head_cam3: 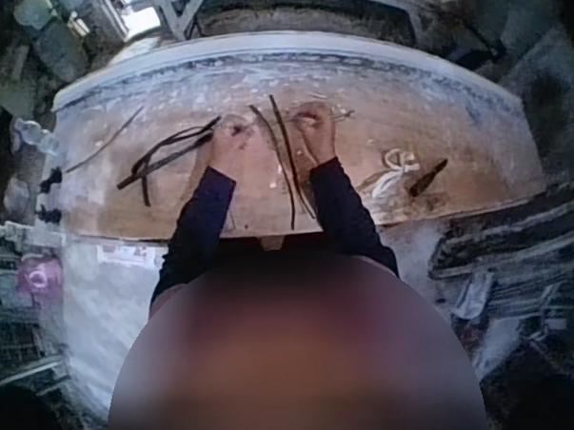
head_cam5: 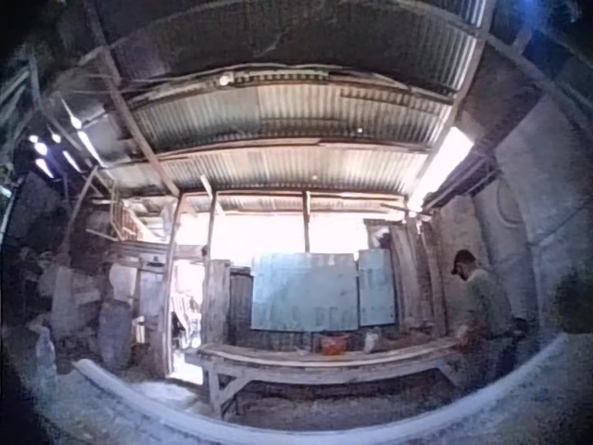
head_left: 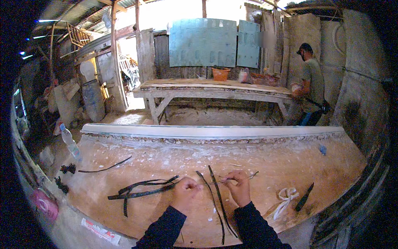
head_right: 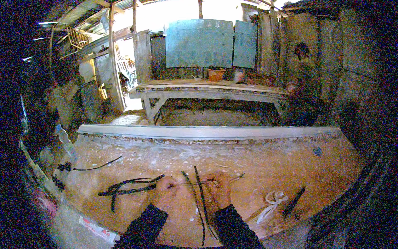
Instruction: The person repeatedly picks up thin black rubber strips on a wooden workbench, folds and twists them by hand, and places them back down. A second person works at a separate table in the background.
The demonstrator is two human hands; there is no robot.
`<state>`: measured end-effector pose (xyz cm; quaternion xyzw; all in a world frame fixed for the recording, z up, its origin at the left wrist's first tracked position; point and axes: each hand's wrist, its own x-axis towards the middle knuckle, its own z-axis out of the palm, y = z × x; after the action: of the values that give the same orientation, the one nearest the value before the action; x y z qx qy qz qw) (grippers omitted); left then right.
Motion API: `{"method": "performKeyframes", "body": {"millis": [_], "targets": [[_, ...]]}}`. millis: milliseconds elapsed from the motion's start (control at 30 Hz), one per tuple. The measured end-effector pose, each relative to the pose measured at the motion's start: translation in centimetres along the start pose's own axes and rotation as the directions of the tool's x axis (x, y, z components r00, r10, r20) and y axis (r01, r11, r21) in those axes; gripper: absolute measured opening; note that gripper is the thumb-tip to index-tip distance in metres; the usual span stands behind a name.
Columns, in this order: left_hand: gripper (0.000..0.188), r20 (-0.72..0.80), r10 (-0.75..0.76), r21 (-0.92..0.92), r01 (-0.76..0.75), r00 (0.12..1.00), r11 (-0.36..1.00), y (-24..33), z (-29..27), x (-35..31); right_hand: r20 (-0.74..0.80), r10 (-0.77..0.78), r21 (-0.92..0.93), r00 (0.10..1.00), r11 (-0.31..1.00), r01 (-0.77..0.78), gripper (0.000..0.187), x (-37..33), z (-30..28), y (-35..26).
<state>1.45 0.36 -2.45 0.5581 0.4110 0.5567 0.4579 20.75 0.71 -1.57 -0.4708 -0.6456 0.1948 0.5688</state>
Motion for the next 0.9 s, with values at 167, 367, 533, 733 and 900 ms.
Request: {"method": "performKeyframes", "body": {"millis": [167,367,533,733,900], "targets": [[0.012,-0.432,-0.090,-0.173,0.015,0.897,0.985,0.3,-1.3,0.9,0.506,-0.162,0.317,0.847,0.948,-0.008,0.015,-2.1,1.4,-2.5],[0.012,-0.481,0.033,-0.070,-0.076,0.876,0.995,-0.6,-0.6,0.7,0.690,-0.213,0.323,0.692,0.946,-0.030,0.020,-2.6,2.6,-4.0],[0.009,-0.402,0.323,0.379,-0.166,0.857,0.911,-0.4,-0.3,0.4,0.657,-0.337,0.303,0.675,0.937,0.173,0.019,-2.5,2.5,-3.6],[0.007,-0.304,0.417,0.505,-0.227,0.856,0.833,0.3,0.1,-0.2,0.577,-0.382,0.301,0.722,0.921,0.246,0.015,-2.5,2.4,-4.4],[0.005,-0.106,0.280,0.415,-0.214,0.954,0.885,-0.7,0.0,-0.6,0.512,0.085,0.368,0.855,0.878,-0.307,0.007,-3.0,2.1,-3.9]]}}
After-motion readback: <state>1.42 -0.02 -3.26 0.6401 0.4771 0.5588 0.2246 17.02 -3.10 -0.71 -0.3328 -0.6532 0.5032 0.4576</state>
